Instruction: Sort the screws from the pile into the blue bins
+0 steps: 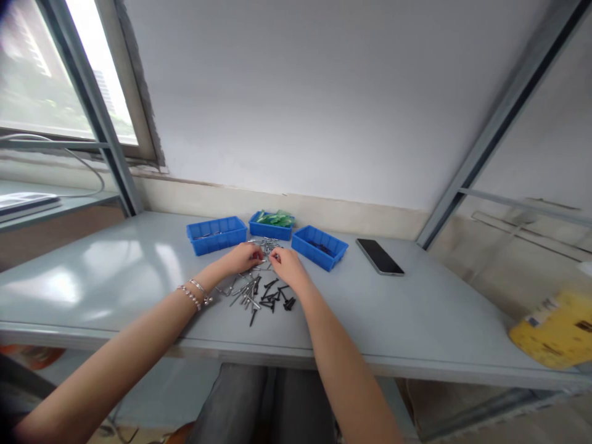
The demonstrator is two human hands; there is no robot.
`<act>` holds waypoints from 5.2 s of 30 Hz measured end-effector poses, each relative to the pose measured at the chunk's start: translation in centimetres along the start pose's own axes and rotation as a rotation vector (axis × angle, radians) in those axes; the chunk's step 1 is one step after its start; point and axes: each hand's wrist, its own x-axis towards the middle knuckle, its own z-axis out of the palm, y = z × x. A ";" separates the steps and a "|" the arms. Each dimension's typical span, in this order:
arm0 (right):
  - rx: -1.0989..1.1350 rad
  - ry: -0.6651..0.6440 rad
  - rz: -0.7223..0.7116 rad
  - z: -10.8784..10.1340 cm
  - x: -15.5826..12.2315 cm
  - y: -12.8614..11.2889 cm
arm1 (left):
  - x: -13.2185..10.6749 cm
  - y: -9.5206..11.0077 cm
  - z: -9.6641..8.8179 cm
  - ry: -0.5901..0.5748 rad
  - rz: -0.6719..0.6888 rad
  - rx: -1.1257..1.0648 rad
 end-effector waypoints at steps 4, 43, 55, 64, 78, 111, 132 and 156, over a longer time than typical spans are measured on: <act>-0.013 0.001 0.001 0.0 0.0 0.0 | -0.3 0.3 0.0 0.012 -0.074 0.050; -0.009 0.085 -0.010 -0.2 0.1 -0.1 | 0.0 2.9 -1.3 0.198 0.081 -0.157; -0.036 0.105 0.004 -0.4 0.0 -0.3 | -0.2 2.9 -1.2 0.169 0.089 -0.112; -0.021 0.092 0.011 -0.4 0.0 -0.2 | 0.0 2.7 -1.2 0.170 0.143 -0.154; -0.001 0.066 -0.015 -0.3 -0.1 -0.2 | 0.0 2.4 -1.2 0.219 0.060 -0.114; 0.071 0.063 -0.009 -0.2 -0.1 0.0 | -0.2 2.7 -1.1 0.200 0.164 -0.133; 0.042 0.095 -0.024 -0.4 -0.1 -0.1 | -0.1 2.7 -1.1 0.217 0.167 -0.115; 0.039 0.114 -0.056 -0.3 -0.2 -0.1 | -0.3 3.0 -1.1 0.207 0.171 -0.134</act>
